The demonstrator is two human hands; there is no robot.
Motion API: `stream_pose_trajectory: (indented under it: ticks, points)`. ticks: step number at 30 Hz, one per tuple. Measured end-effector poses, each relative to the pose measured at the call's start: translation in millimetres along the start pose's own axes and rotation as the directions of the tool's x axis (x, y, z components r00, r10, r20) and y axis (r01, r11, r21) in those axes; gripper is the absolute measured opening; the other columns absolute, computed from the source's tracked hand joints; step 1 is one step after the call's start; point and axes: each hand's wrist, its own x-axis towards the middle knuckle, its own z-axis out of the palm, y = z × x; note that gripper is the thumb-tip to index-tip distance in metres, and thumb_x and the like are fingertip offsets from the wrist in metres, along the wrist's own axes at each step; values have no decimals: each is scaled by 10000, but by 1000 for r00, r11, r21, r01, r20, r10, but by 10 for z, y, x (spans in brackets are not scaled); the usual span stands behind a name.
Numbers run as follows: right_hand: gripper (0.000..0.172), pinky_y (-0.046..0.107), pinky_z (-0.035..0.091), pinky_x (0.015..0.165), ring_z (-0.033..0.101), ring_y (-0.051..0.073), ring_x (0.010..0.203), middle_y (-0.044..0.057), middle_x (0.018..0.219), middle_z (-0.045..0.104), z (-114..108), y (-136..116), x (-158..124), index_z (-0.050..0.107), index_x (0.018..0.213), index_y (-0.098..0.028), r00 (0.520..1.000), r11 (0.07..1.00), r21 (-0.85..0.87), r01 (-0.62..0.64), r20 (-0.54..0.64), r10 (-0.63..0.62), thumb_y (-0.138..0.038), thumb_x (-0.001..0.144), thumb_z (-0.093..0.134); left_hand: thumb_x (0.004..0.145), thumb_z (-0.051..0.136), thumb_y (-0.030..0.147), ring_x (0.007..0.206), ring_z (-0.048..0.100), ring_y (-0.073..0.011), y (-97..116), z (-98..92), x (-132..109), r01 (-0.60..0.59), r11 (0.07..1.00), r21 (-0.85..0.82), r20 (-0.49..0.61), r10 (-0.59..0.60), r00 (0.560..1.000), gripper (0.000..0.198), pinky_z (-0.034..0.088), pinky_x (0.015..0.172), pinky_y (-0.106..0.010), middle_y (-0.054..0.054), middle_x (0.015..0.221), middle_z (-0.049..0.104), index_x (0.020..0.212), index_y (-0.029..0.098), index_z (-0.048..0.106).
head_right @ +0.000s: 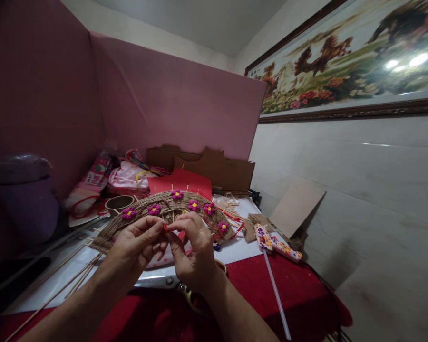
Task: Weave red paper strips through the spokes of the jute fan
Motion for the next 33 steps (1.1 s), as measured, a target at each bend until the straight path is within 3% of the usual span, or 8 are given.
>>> stream_pose_trajectory:
  ticks: [10,14,17,19,21,24,27,33]
  points:
    - [144,276,445,613,537,154,784,42,887,544,-7,-8,25,579,919,-195,999,1000,-11,-28,-25,28,-96,825,532,672,735,214,507,520,-70,-33,-63,25,-153,966,208,7,155,988,154,411,481,-177,-2,598,621,785,127,676]
    - [73,267,434,599,539,148,745,29,833,556,-16,28,15,584,861,-191,982,996,-29,-85,-173,79,-139,840,537,697,699,248,513,516,-95,22,-89,37,-175,923,342,-4,188,982,154,407,454,-201,-19,634,636,804,136,689]
    - [50,259,425,573,535,136,684,16,781,558,-30,72,8,587,861,-193,936,983,9,-183,-303,177,-201,857,538,676,686,225,477,496,-99,47,-64,30,-122,866,485,-3,141,990,113,390,441,-214,-13,589,614,747,137,689]
    - [68,250,421,551,525,124,634,6,744,559,-47,97,16,587,859,-191,895,969,64,-240,-372,247,-246,860,547,679,654,189,487,488,-102,22,-47,18,-127,777,616,70,107,992,60,374,457,-219,-16,596,616,709,149,685]
    - [97,239,413,523,507,110,585,-4,710,555,-67,113,35,581,841,-187,856,954,138,-265,-423,298,-279,856,556,694,595,133,534,482,-110,-40,-48,1,-230,622,748,210,106,972,91,358,491,-225,-18,621,617,682,168,679]
    - [122,225,396,486,483,95,537,-14,678,547,-90,124,69,568,814,-184,816,945,207,-252,-479,323,-302,841,571,703,514,65,600,473,-130,-168,-81,-22,-447,304,842,427,131,894,191,343,547,-252,-18,664,610,715,186,662]
    - [131,223,393,478,482,94,534,-10,685,554,-92,119,84,565,808,-183,804,945,201,-256,-498,324,-311,832,573,716,488,58,659,493,-160,-290,-127,-29,-538,62,841,533,85,842,192,351,601,-290,-33,714,613,757,186,625]
    - [117,228,374,475,470,98,525,-7,683,567,-72,66,70,579,802,-186,815,947,149,-285,-482,321,-299,833,568,753,473,88,693,536,-197,-462,-190,0,-547,-59,835,548,3,837,183,361,634,-324,-54,725,614,741,201,617]
